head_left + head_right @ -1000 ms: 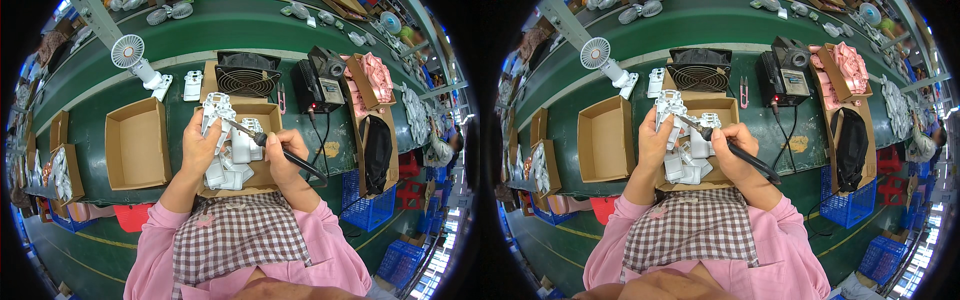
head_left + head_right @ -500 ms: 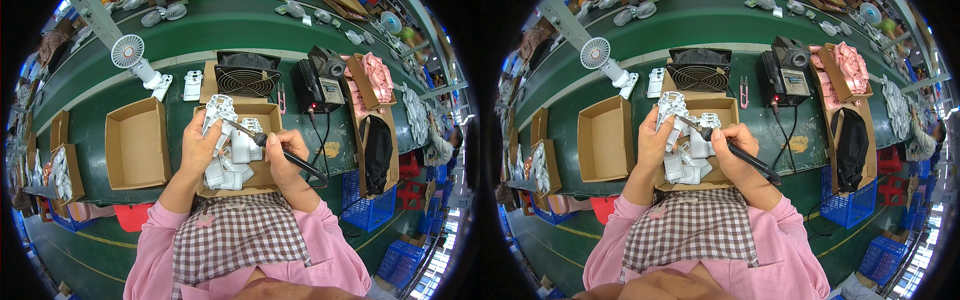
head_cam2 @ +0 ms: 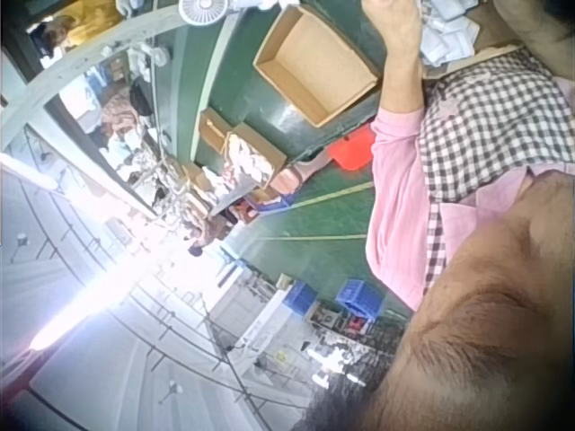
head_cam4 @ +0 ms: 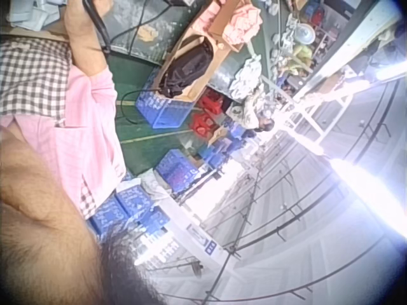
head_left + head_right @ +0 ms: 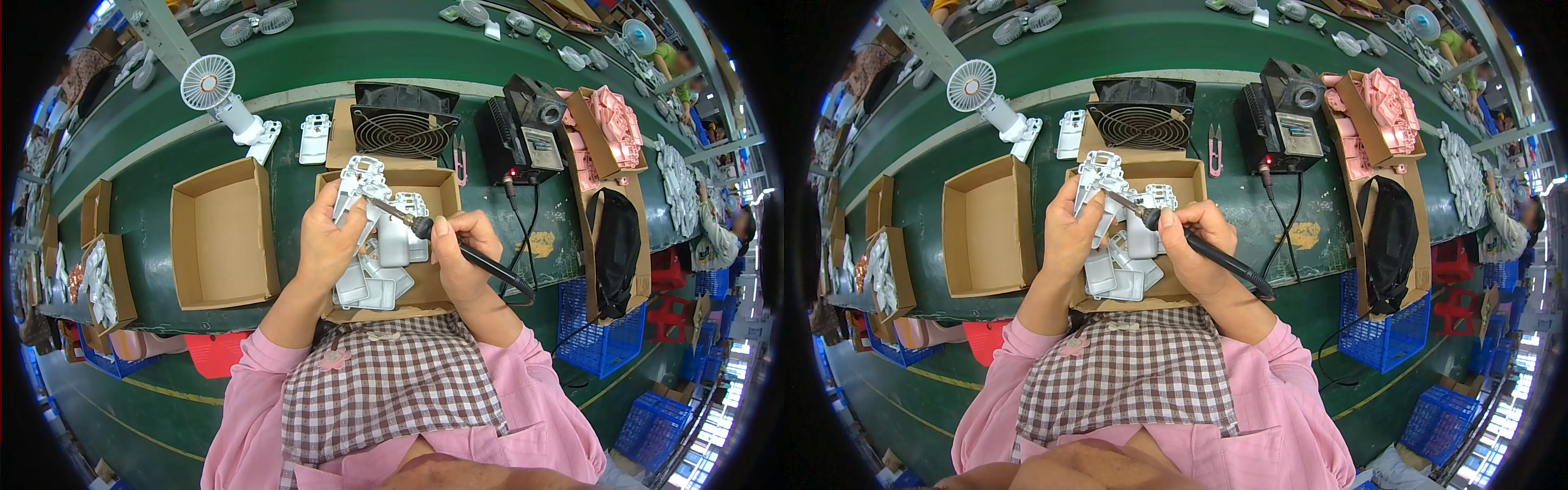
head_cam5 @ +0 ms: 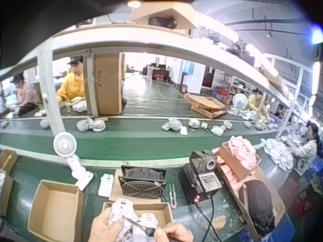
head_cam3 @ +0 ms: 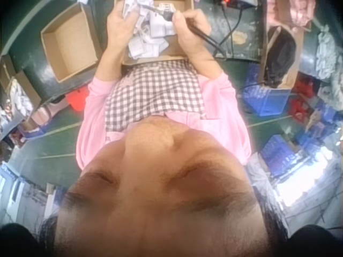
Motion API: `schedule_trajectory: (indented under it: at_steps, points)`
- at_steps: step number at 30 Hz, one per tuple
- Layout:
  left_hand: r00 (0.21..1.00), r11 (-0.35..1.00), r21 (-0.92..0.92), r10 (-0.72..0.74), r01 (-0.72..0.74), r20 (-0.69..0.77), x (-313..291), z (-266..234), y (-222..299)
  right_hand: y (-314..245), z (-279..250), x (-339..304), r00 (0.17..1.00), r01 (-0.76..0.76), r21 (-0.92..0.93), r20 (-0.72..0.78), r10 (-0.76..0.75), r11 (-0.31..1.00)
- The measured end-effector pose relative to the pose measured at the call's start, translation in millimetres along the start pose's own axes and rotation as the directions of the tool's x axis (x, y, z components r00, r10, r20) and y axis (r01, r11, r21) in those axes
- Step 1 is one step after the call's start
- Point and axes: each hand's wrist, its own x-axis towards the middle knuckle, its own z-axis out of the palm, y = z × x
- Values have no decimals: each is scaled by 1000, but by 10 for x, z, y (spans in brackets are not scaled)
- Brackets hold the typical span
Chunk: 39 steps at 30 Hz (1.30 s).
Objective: The person picks up white plastic components from a box, solders them using a soldering iron, and places the finished parts into a separate cardboard box.
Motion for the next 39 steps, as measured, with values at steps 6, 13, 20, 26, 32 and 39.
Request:
schedule_trajectory:
  at_steps: [6, 13, 20, 26, 32, 39]
  points:
    - [1000, 1000, 24, 9, -9, -3, -2, 2, 18, -16, 16, 9, 1000, -2, -1, -5, 2, 1000]
    - [998, 998, -10, -69, 69, 15, 16, 1, 59, -2, -16, -11, 999, 38, 41, -39, -36, 998]
    - [988, 988, 1, 155, -155, -10, 29, -9, -55, -76, -5, -22, 993, 84, 125, -87, -74, 989]
    - [1000, 993, -119, 17, -15, 13, 9, 2, 26, -17, -28, -31, 996, 74, 37, -49, -72, 997]
    - [999, 997, -63, 35, -35, -10, -17, 16, 17, -18, 14, -19, 998, 54, 5, -39, -54, 999]
    - [1000, 999, -40, 19, -20, -20, -31, 34, 53, -17, 20, -4, 999, 31, -25, -13, -31, 999]
